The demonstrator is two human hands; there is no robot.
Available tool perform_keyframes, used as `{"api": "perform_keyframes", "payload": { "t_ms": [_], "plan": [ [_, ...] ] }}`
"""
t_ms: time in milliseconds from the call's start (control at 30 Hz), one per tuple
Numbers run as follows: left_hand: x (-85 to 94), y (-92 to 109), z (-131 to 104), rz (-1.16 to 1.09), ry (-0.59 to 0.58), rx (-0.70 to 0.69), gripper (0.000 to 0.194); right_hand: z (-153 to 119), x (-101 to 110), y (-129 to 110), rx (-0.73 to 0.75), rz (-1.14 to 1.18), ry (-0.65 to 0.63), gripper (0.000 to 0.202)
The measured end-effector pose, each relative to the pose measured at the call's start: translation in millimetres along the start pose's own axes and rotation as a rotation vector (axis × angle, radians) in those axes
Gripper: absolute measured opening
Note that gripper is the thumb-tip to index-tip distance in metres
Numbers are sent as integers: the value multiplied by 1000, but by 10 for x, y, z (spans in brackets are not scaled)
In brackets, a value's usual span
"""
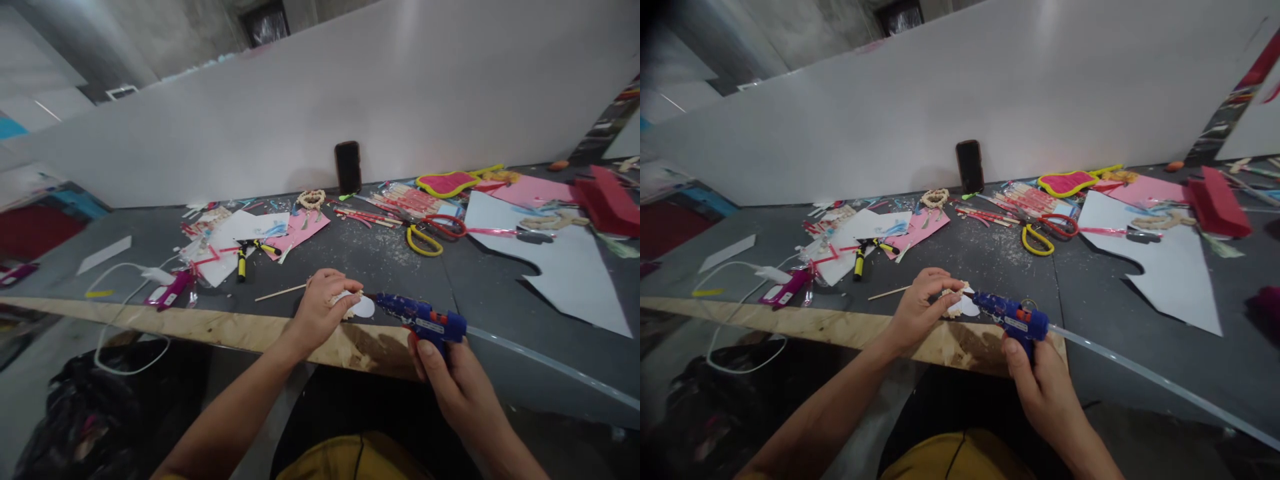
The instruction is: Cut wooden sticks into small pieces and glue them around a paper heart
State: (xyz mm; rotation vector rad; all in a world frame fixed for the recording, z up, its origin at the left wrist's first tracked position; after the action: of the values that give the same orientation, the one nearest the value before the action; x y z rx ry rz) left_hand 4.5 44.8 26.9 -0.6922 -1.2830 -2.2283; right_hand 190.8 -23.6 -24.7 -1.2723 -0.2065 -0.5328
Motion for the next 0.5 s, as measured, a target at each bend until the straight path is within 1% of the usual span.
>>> {"api": "perform_keyframes", "payload": {
  "t_ms": [100,233,500],
  "plan": [
    [7,-4,-5,-3,6,-1,17,9,24,-37,27,-39,24,25],
    [-3,-20,-7,-2,-6,18,17,16,35,-97,47,-62,24,28],
    [0,-41,-13,-56,15,49,15,-21,32,-55,29,-63,24,29]
  ]
}}
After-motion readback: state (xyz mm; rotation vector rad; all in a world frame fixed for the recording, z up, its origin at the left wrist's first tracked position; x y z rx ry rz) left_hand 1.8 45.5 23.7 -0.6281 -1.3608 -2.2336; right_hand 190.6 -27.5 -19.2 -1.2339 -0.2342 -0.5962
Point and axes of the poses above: each hand's wrist, its own z-axis towards the middle knuckle, its own x-axis out of the back of the hand, y = z × x, the point moved 8 cm from there along z, towards the middle knuckle, and after that the axes turned 10 degrees about y, right-handed, at the moved point
